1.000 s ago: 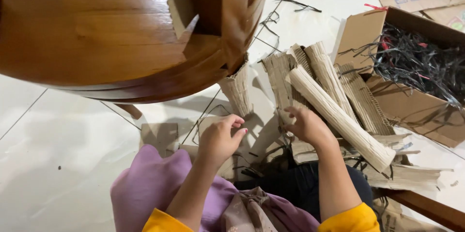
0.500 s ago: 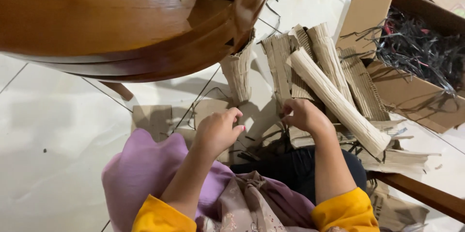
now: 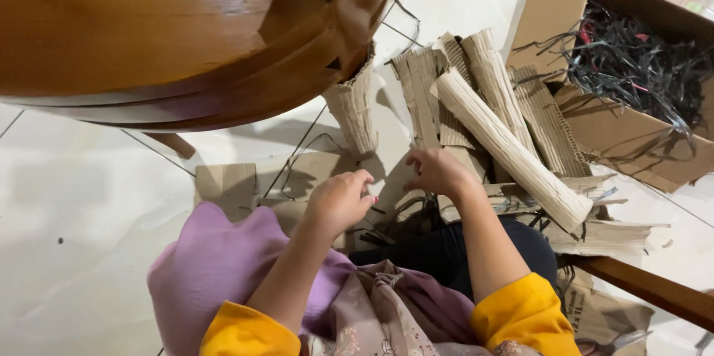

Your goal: Wrapping a wooden table leg with cardboard and securing it with wire

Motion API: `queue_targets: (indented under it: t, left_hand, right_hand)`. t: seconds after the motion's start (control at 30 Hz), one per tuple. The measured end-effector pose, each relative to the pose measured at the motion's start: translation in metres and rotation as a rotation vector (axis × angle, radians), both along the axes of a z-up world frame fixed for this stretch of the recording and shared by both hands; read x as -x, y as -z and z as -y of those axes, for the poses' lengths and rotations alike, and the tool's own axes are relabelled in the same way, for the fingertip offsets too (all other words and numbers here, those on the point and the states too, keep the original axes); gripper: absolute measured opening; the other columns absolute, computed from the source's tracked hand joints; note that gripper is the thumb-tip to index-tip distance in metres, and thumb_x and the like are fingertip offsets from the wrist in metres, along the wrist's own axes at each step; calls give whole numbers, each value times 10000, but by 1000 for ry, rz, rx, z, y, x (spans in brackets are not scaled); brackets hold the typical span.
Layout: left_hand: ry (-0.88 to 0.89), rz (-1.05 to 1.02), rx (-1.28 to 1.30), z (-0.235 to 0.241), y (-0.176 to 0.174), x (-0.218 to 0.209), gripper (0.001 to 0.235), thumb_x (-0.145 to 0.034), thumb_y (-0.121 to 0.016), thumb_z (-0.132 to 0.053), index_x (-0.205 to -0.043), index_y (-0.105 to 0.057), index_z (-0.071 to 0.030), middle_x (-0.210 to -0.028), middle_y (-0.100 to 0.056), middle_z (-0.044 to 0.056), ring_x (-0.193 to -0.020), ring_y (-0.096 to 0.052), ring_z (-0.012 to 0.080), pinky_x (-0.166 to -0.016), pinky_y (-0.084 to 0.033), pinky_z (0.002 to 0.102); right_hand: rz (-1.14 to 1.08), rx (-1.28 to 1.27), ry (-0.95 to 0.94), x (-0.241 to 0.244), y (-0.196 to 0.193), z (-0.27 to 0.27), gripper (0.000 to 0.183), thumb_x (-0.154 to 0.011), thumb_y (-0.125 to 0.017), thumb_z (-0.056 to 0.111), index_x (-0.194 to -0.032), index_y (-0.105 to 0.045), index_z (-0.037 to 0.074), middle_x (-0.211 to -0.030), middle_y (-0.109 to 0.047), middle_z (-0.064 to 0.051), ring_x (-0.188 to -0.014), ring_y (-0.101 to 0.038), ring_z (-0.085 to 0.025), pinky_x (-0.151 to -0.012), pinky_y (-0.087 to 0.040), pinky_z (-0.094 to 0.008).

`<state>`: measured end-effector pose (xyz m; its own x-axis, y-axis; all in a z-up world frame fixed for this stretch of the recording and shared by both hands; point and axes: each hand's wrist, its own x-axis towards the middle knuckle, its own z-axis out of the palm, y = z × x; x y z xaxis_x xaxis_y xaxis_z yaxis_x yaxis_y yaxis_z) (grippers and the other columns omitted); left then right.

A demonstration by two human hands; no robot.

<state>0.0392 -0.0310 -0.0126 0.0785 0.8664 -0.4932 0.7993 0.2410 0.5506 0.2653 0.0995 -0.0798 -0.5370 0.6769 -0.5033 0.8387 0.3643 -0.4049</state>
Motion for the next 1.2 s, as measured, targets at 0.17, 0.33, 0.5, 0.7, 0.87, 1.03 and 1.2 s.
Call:
queue_targets:
  t: [0.17,0.33,0.5,0.7,0.87,1.03,1.2]
  left_hand:
    - [38,-10,20,-2,-4,-4,360,-933,-670,-320,-1274,-656,-208,-1135,-741,55,-1121,-712,303,-945,-570,459]
    - [75,-25,89,-6,1,-15,363,-953,-637,-315,-1298,-635,-202,-1154,-727,58,-1147,-697,320,-965,-562,475]
    - [97,-27,98,-7,9,-20,366,-956,-641,-349,-1298,-623,-221,-1162,-720,39,-1166,-687,305,-972,-560,474]
    - [-57,229,11,-13,-19,-32,491,-910,-734,-328,-1285,-587,-48,-1199,-682,194,-1113,-705,374,-917,-592,504]
    - [-232,534,-31,-12,12,-32,236,-976,-645,-209,-1115,-678,-20,-985,-740,154,-908,-752,261,-732,-634,359]
    - [-506,778,-73,-11,-15,-10,222,-1021,-586,-116,-984,-718,58,-885,-766,203,-781,-763,214,-658,-659,291]
    - [-660,944,-221,9,-21,26,296,-1059,-506,-147,-1097,-740,30,-912,-789,159,-769,-762,152,-710,-673,297]
  right_hand:
    - [23,-5,-87,-5,71,-4,189,-704,-825,348,-847,-827,224,-834,-790,-87,-880,-745,-363,-826,-591,-492]
    - [71,-145,59,-4,38,-11,515,-700,-893,330,-1172,-715,228,-1052,-724,-119,-976,-747,-337,-905,-611,-462]
    - [132,-184,-142,-19,83,-13,533,-691,-829,599,-934,-790,126,-839,-751,-149,-838,-758,-355,-804,-622,-479]
    - [-372,26,72,22,-23,3,175,-750,-819,214,-890,-807,111,-825,-782,-136,-843,-749,-376,-776,-577,-496]
    - [-974,264,373,36,-83,19,133,-884,-750,22,-1016,-765,16,-723,-738,-118,-608,-698,-177,-600,-572,-301]
    - [-1127,499,339,38,-62,26,550,-886,-764,64,-1388,-561,-28,-974,-753,-143,-657,-667,-125,-579,-575,-253]
    - [-883,631,75,40,-84,31,81,-926,-745,62,-948,-802,9,-634,-714,-45,-597,-599,-80,-584,-478,-226]
